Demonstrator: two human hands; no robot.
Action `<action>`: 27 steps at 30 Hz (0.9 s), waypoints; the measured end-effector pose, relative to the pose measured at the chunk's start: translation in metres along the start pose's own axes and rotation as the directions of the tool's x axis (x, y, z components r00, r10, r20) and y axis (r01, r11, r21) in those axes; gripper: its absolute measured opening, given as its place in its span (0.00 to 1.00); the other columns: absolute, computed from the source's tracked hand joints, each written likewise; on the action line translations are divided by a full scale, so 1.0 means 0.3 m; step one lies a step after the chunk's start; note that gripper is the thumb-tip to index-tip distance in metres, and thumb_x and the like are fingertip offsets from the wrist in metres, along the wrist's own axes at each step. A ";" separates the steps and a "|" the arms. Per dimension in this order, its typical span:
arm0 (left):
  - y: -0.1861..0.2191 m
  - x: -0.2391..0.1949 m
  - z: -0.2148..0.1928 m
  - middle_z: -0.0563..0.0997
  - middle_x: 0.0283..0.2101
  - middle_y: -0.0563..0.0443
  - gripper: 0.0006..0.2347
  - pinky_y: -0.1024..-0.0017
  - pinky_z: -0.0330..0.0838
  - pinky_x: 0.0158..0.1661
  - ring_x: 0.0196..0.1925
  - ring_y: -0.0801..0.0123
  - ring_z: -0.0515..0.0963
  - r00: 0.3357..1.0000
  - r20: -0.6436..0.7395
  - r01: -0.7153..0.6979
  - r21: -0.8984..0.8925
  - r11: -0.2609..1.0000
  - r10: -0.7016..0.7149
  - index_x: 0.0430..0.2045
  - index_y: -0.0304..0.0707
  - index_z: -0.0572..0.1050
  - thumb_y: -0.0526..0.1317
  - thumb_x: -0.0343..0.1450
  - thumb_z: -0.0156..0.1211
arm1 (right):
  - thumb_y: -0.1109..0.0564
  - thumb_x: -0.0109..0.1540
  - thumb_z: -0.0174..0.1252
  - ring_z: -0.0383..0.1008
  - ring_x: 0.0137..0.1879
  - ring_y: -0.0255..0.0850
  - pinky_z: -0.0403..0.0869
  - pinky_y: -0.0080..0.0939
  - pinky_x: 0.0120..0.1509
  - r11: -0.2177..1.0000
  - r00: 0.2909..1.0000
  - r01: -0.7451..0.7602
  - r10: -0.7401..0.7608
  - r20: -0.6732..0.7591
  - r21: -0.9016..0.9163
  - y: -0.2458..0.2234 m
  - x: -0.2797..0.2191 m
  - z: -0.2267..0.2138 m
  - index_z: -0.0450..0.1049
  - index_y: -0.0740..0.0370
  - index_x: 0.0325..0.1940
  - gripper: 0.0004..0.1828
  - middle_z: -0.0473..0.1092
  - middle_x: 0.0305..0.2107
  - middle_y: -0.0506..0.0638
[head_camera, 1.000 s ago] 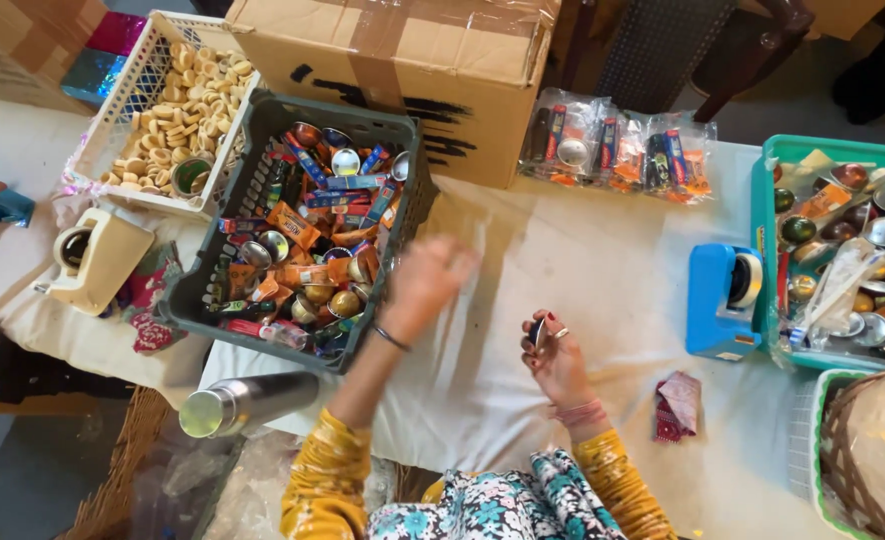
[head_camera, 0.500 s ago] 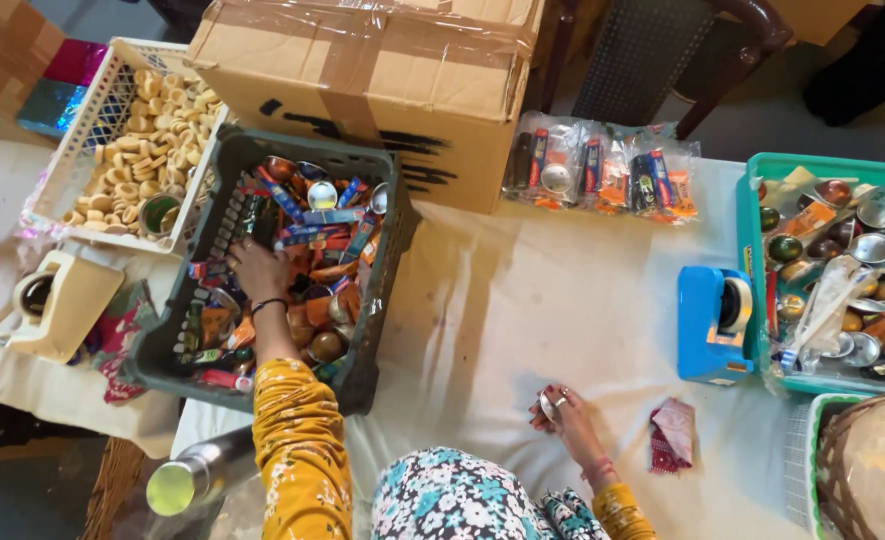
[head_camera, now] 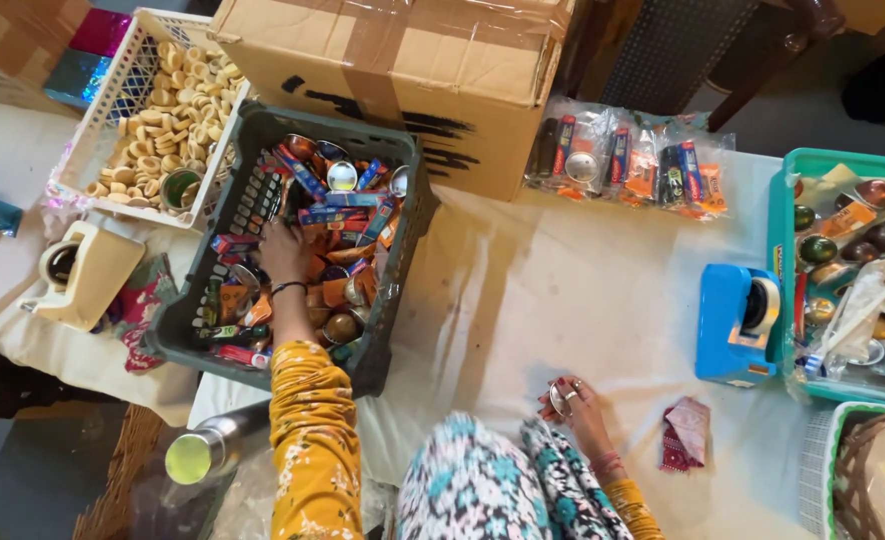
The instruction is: The person sits at a table and packs small items, including tubes and metal cups, into clear plastic bags. They retrieve items from a grey crate, place them into bags, and arrange the filled bags on the table.
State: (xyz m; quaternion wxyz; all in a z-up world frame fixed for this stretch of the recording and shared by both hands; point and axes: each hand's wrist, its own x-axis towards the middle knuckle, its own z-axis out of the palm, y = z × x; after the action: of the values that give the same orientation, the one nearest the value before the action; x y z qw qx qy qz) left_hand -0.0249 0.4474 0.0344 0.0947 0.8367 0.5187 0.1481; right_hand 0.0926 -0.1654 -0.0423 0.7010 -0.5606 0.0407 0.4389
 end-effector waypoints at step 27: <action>-0.244 -0.194 -0.404 0.62 0.70 0.37 0.43 0.53 0.57 0.67 0.73 0.43 0.58 0.794 0.385 0.283 0.450 0.847 -0.470 0.68 0.36 0.57 0.58 0.62 0.72 | 0.50 0.70 0.48 0.80 0.33 0.46 0.79 0.43 0.39 0.996 0.996 0.092 -0.092 0.007 0.008 0.075 0.023 -0.033 0.72 0.65 0.50 0.15 0.77 0.34 0.58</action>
State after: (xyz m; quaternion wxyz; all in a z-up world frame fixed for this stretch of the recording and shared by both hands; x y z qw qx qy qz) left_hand -0.1526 0.4282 0.1167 0.0895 0.7260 0.6556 -0.1874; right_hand 0.0863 -0.1700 -0.0667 0.7227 -0.5578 0.0140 0.4078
